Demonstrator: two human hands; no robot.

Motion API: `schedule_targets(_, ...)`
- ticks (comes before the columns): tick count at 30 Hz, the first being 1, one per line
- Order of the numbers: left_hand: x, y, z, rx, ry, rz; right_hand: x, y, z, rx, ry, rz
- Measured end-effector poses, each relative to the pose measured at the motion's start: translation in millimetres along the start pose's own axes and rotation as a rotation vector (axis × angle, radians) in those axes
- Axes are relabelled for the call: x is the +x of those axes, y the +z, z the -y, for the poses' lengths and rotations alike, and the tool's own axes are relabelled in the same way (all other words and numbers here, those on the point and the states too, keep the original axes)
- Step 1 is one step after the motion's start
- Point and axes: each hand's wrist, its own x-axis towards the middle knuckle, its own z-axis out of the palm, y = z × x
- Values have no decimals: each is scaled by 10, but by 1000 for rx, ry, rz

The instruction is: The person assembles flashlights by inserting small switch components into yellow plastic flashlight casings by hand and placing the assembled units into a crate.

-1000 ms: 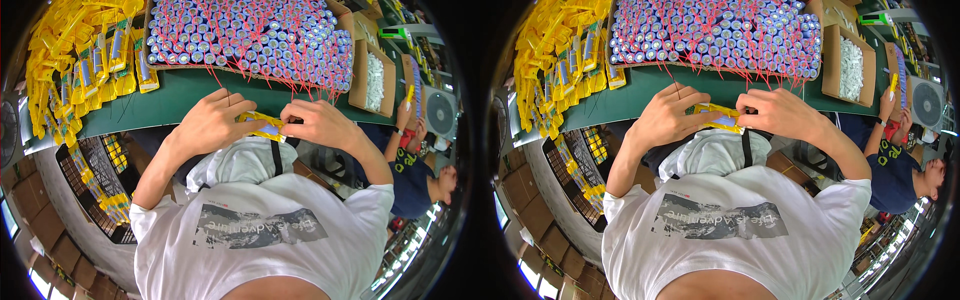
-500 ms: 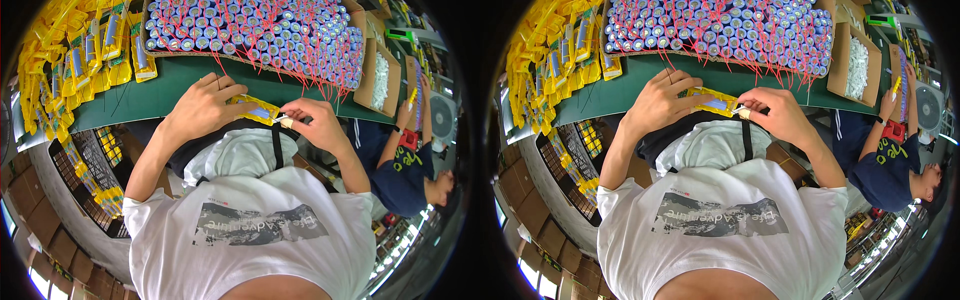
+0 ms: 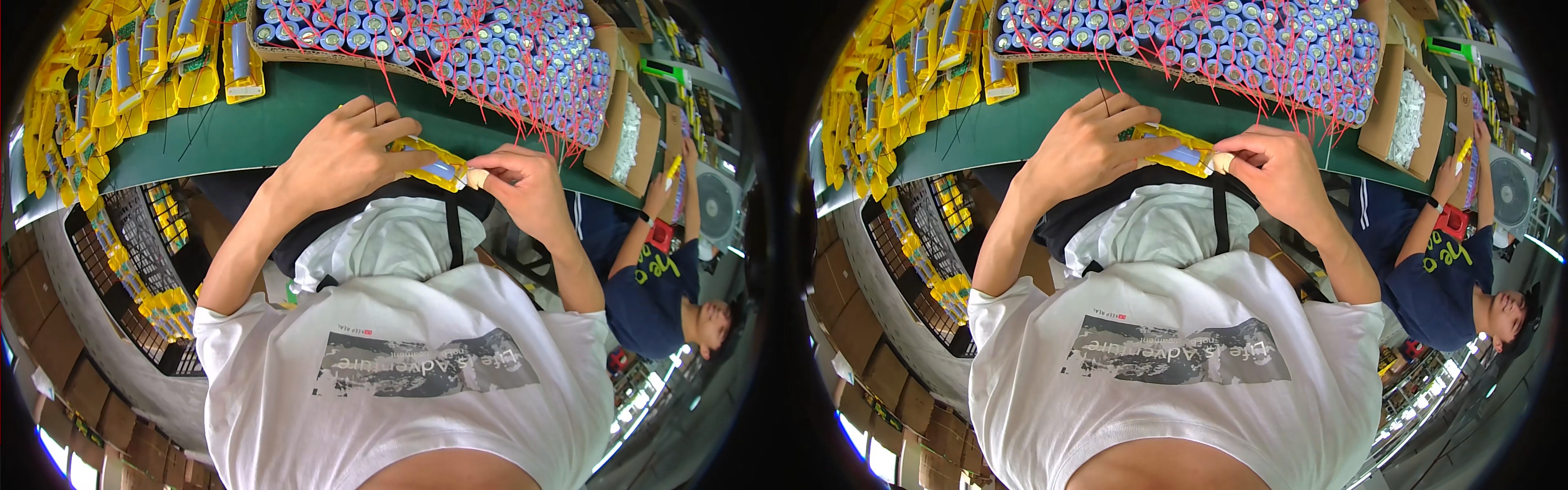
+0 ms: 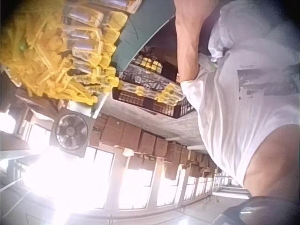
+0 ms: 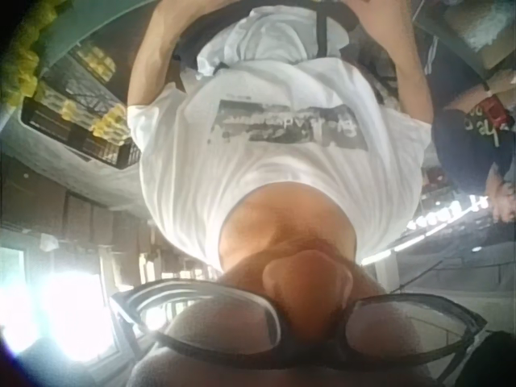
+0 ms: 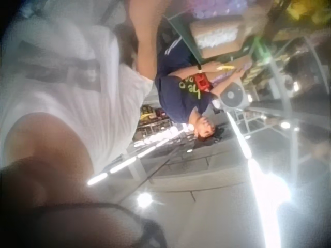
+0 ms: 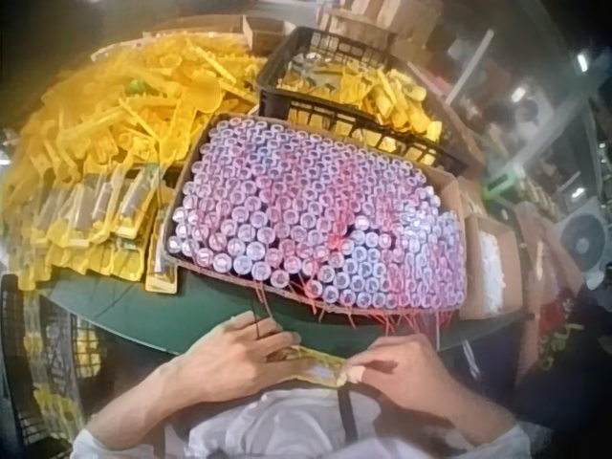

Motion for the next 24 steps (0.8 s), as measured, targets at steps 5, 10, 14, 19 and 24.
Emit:
schedule_targets(5,-12,3,5,-5,-34,56,33,45,33,3,28,32)
schedule_targets(10,-5,9,16,-12,-29,48,54,13,43,-73,25,39)
schedule_targets(14,-9,17,4,-16,-36,52,66,101,109,-65,52,-25)
schedule_targets(19,-14,18,-40,0,-35,49,-11,166,151,-124,45,-138)
schedule_targets(24,-14,55,-64,-1,-44,52,-97,251,-35,-21,27,-217)
